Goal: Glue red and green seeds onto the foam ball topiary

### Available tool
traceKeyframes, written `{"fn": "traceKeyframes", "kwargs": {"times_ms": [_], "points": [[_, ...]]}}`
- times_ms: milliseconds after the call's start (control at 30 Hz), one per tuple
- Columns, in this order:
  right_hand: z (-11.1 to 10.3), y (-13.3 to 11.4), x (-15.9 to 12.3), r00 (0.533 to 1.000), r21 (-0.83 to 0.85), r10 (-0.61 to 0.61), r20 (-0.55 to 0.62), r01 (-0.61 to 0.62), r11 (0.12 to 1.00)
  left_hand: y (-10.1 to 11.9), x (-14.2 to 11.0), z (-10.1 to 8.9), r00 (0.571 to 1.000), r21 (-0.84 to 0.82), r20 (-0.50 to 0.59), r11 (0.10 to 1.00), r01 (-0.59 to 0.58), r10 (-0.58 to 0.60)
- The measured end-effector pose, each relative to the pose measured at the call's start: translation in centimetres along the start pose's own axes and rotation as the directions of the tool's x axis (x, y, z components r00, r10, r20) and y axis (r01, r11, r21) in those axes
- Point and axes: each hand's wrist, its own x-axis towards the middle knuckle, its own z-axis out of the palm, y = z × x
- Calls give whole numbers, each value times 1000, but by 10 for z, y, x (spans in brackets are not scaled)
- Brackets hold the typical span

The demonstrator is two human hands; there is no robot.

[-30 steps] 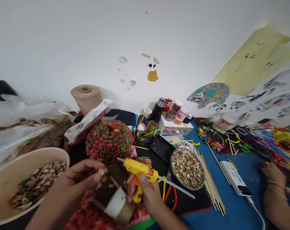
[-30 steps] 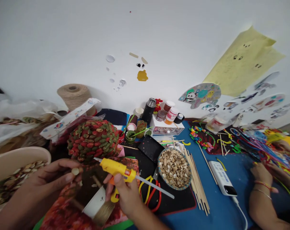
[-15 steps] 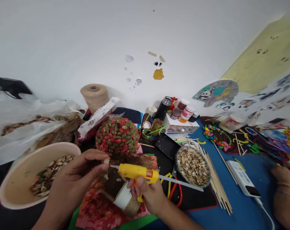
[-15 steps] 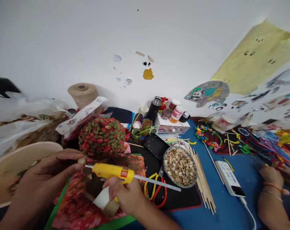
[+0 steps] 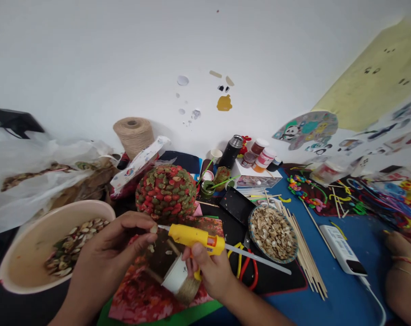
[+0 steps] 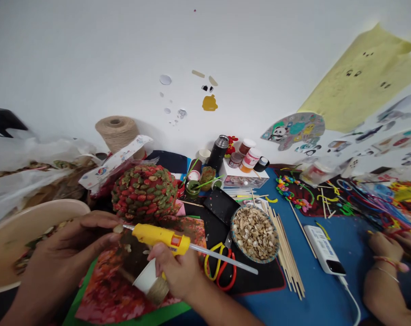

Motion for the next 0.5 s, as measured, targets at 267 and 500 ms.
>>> {"fn": "traceKeyframes", "kwargs": {"times_ms": [267,500], "points": [[-2,5,-2,1000,-68,15,1,-15,998,-1,0,1,1000,23,-9,1000,-15,15],[-3,6,-2,1000,-84,21,2,-21,996,-5,-1,1,1000,6,-3,1000,-13,13]]}}
